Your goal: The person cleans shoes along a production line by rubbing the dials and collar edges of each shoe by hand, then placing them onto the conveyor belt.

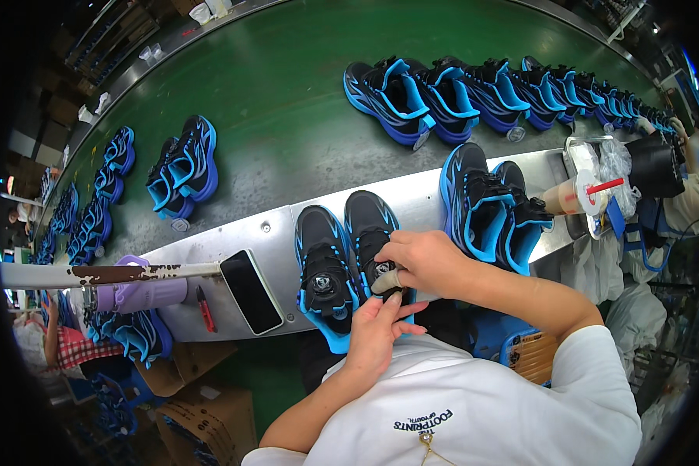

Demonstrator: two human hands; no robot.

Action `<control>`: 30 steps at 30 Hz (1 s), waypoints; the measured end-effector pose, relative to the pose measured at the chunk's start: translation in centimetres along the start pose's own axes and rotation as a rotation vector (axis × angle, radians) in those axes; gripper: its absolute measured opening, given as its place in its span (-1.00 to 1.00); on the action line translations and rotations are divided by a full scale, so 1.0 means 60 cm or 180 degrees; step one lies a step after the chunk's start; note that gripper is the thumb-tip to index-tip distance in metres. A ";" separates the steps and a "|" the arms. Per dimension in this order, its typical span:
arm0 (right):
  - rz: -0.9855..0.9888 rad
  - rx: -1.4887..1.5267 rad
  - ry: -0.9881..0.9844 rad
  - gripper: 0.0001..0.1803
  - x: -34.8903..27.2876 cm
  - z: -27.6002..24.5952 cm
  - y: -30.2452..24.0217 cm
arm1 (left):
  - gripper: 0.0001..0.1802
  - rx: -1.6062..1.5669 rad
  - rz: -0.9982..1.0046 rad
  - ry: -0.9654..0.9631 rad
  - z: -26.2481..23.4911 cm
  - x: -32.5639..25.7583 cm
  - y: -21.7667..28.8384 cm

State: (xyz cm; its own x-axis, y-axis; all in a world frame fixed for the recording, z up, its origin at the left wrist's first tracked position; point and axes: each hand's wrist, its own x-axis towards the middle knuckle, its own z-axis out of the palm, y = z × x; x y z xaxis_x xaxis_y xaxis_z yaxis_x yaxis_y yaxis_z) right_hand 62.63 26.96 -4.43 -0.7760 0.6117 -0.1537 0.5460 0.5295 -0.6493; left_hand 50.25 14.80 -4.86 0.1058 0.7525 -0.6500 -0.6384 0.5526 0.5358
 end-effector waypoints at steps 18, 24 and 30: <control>-0.0128 0.0469 0.0472 -0.69 -0.025 0.001 0.019 | -0.79 0.0012 0.0001 0.0029 0.018 0.010 -0.011; -0.0890 0.1015 -0.0006 -0.73 -0.008 -0.031 0.046 | -0.71 -0.0012 -0.0063 0.0038 0.020 0.010 -0.018; -0.0316 0.0396 0.0829 -0.65 -0.038 0.006 0.036 | -0.71 -0.0086 -0.0108 -0.0067 0.022 0.017 -0.023</control>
State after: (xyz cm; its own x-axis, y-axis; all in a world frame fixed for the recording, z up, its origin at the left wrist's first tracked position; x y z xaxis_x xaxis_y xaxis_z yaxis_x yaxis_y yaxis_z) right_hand 65.46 26.51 -5.73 -0.7078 0.6992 0.1010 0.4160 0.5280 -0.7403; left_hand 52.21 15.26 -5.53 0.1436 0.7411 -0.6558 -0.6544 0.5682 0.4989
